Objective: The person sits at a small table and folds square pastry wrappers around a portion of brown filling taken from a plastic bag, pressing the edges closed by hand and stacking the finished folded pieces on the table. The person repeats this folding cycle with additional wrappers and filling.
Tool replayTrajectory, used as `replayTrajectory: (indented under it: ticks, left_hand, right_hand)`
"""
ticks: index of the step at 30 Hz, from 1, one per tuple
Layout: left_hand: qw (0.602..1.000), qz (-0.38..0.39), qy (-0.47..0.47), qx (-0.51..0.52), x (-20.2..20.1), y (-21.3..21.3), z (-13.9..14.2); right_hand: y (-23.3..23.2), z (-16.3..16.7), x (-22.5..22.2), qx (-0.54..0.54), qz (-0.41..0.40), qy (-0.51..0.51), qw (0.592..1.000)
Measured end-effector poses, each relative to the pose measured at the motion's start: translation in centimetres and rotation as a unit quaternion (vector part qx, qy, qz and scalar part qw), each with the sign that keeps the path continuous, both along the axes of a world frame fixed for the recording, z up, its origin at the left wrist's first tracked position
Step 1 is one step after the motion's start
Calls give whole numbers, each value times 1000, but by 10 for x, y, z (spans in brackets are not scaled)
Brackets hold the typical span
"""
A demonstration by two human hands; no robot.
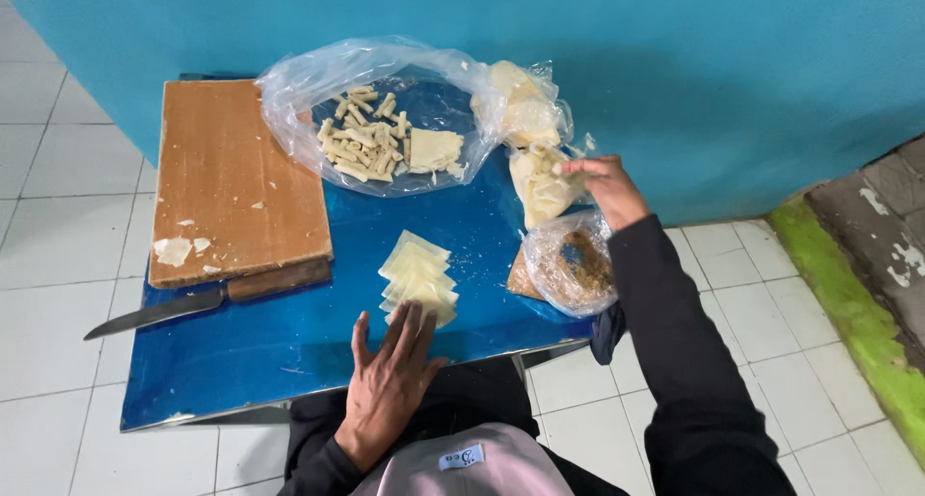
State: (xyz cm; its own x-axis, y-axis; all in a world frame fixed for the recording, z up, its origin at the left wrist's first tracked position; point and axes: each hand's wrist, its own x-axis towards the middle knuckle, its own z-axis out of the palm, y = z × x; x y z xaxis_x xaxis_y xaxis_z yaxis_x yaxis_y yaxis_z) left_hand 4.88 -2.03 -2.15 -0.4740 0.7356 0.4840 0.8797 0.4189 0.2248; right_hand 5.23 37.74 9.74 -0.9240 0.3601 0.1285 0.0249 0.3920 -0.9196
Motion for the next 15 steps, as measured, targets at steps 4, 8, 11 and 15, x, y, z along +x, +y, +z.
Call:
replayTrajectory:
  ticks: [4,8,11,15]
  left_hand:
    - [1000,16,-4,0,3,-2,3]
    - [999,34,11,-12,5,-2,6]
    - [999,40,1,-26,5,-2,8]
    - [999,38,0,-9,4,-3,10]
  right_hand:
    - [-65,-22,19,167,34,7,985]
    - [-153,-56,27,300,141,22,943]
    - [-181,-65,29,343,156,18,926]
    - [-189,-71,40,466,109,-25,878]
